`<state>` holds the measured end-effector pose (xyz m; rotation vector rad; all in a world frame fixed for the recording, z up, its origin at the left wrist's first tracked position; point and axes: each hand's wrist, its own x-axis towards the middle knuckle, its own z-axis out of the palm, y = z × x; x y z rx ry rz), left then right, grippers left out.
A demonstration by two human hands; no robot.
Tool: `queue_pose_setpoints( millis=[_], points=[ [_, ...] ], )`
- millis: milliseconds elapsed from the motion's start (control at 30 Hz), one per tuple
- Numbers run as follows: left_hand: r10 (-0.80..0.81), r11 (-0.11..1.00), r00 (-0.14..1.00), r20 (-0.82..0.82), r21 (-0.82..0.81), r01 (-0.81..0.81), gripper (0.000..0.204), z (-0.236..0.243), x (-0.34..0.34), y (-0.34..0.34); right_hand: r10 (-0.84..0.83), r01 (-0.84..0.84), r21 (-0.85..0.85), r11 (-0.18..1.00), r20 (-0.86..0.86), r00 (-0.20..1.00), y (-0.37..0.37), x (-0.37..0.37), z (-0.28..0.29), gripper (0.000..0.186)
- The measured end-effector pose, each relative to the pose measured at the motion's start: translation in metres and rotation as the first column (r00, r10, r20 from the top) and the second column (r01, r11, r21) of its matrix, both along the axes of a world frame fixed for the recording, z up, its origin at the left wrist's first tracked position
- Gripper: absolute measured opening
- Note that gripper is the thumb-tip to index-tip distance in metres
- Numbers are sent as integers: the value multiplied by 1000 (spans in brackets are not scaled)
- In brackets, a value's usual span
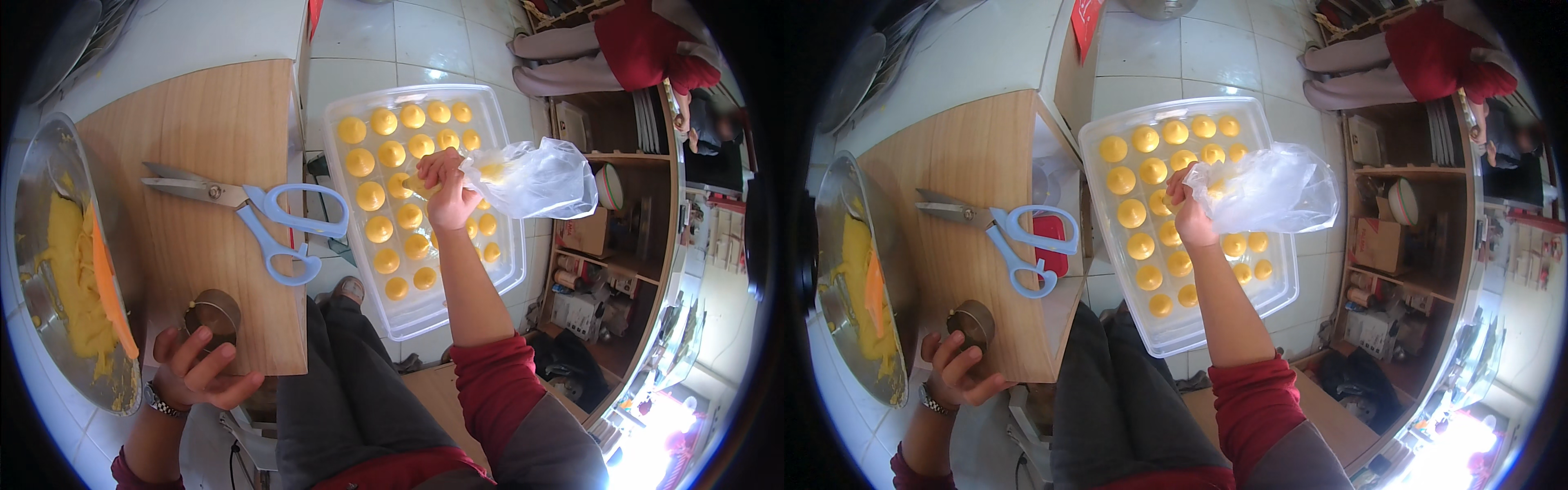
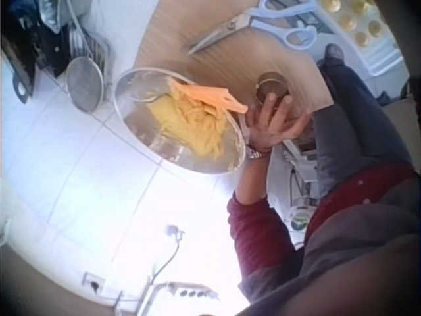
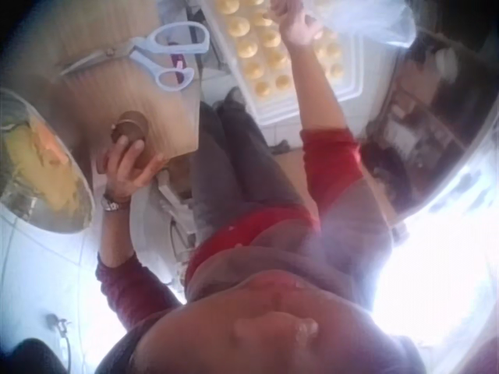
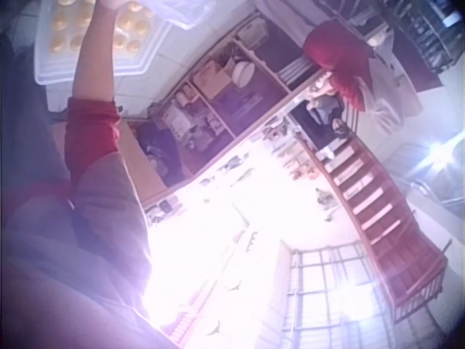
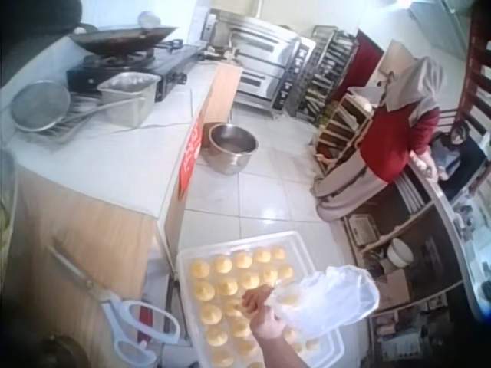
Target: The person pipes yellow dough from a pastry bag into a metal ring to form round shapes in a plastic container and then refills the bag from a bowl of dough using a spatula.
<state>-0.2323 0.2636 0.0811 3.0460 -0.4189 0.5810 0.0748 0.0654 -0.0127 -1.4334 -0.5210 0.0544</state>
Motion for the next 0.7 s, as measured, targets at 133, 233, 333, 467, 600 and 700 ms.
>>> queue_pose_setpoints(
  millis=[133, 233, 333, 467, 600, 700],
  points=[
    [1, 1000, 1000, -7, 1, -1, 39, 1, 1, -1, -69, 68, 17, 998, 47, 997, 1, -2, 2, 29],
    [1, 1000, 1000, -1, -7, -1, 40, 2, 2, -1, -227, 243, 183, 953, -103, 968, -6, 4, 12, 27],
    [5, 1000, 1000, -1, -8, -5, 41, 3, 1, -1, -280, 433, 325, 841, -425, 861, -16, 15, 30, 30],
    [3, 1000, 1000, -13, -14, -3, 41, 3, 2, -1, -286, 550, 391, 738, -558, 779, -25, 31, 50, 34],
    [6, 1000, 1000, -12, -13, -6, 40, 2, 2, -2, -294, 521, 409, 749, -499, 815, -20, 43, 47, 34],
    [10, 1000, 1000, -20, -13, -11, 40, 2, 1, -1, -258, 449, 432, 782, -431, 865, 0, 45, 35, 34]
  ],
)
